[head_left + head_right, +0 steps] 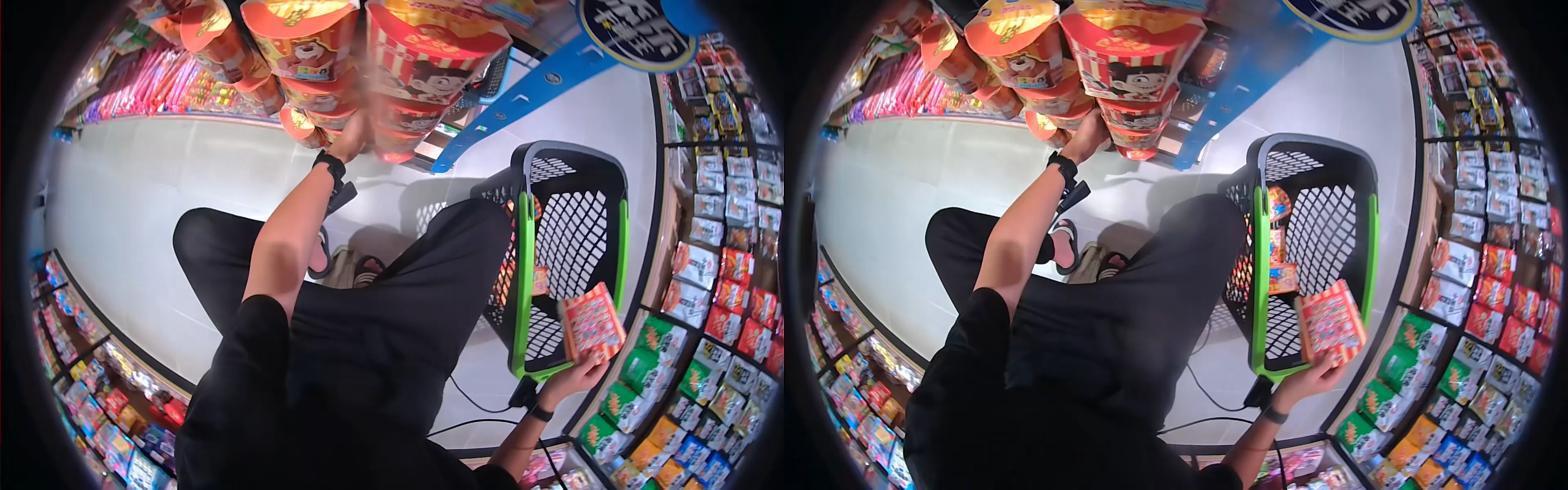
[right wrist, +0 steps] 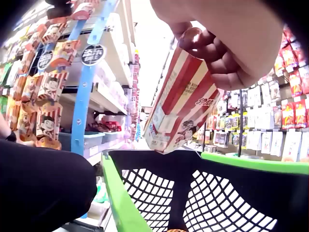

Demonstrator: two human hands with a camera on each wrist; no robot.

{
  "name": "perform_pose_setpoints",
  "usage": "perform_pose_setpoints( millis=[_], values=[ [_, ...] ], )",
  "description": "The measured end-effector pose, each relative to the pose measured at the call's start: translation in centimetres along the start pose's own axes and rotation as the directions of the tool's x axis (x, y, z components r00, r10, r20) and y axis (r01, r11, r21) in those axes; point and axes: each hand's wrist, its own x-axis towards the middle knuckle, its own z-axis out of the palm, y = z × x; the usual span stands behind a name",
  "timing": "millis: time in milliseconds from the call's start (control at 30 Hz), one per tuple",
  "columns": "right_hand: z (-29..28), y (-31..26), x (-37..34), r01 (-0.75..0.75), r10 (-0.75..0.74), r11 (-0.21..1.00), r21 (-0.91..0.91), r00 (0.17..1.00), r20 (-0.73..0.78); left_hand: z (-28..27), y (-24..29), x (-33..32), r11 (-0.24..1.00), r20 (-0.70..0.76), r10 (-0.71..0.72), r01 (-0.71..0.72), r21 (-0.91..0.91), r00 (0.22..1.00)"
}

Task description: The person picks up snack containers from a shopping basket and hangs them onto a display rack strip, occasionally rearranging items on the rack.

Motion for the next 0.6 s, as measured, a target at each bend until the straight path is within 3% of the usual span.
perform_pose_setpoints(
  millis=[67,100,133,200,267,300,367,433,500,533,567,600],
  values=[
    [-1.3,-2.2,-1.1,0.082,-0.071,0.98,-0.182,0.995,0.065,0.0,0.1,1.2,0.999,0.024,-0.038,0.038,-0.006,0.999],
    [-2.3,-2.3,-1.2,0.033,-0.021,0.981,-0.191,0.998,0.062,0.5,0.4,1.8,0.998,0.027,-0.063,0.063,-0.003,0.998],
    [-1.6,-3.5,-1.5,0.056,-0.048,0.986,-0.154,0.997,0.053,2.5,2.8,-0.7,0.999,0.062,-0.015,0.012,0.049,0.998],
    [-1.3,-4.9,-2.2,0.094,-0.082,0.987,-0.131,0.992,0.095,2.5,2.1,-0.2,1.0,0.105,-0.022,0.023,-0.011,0.994],
    [-0.3,-5.6,-2.6,0.17,-0.151,0.98,-0.101,0.973,0.175,2.1,0.9,-0.2,0.987,0.122,-0.123,0.134,-0.086,0.985],
    [0.7,-6.0,-2.9,0.178,-0.157,0.981,-0.079,0.962,0.224,4.4,3.1,-2.9,0.986,0.114,-0.136,0.145,-0.081,0.984],
    [3.3,-7.2,-4.0,0.136,-0.129,0.991,-0.019,0.97,0.205,4.5,2.0,-3.4,0.985,0.099,-0.154,0.145,0.092,0.983],
    [3.9,-7.5,-4.6,0.147,-0.136,0.989,-0.029,0.962,0.237,6.0,2.6,-5.9,0.937,-0.022,-0.244,0.241,0.253,0.97],
    [4.2,-7.5,-5.2,0.134,-0.129,0.991,-0.006,0.964,0.231,6.0,0.6,-6.6,0.975,0.105,-0.143,0.122,0.188,0.984],
    [4.1,-7.6,-5.5,0.118,-0.112,0.993,-0.01,0.965,0.236,7.9,2.5,-8.9,0.97,0.067,-0.191,0.178,0.165,0.979],
    [4.0,-7.6,-5.7,0.102,-0.095,0.995,-0.016,0.966,0.24,6.7,-0.3,-7.7,0.972,0.142,-0.168,0.139,0.191,0.976],
    [3.9,-7.6,-5.9,0.101,-0.093,0.995,-0.023,0.967,0.238,8.1,0.3,-9.0,0.973,0.09,-0.185,0.169,0.156,0.979]
  ],
)
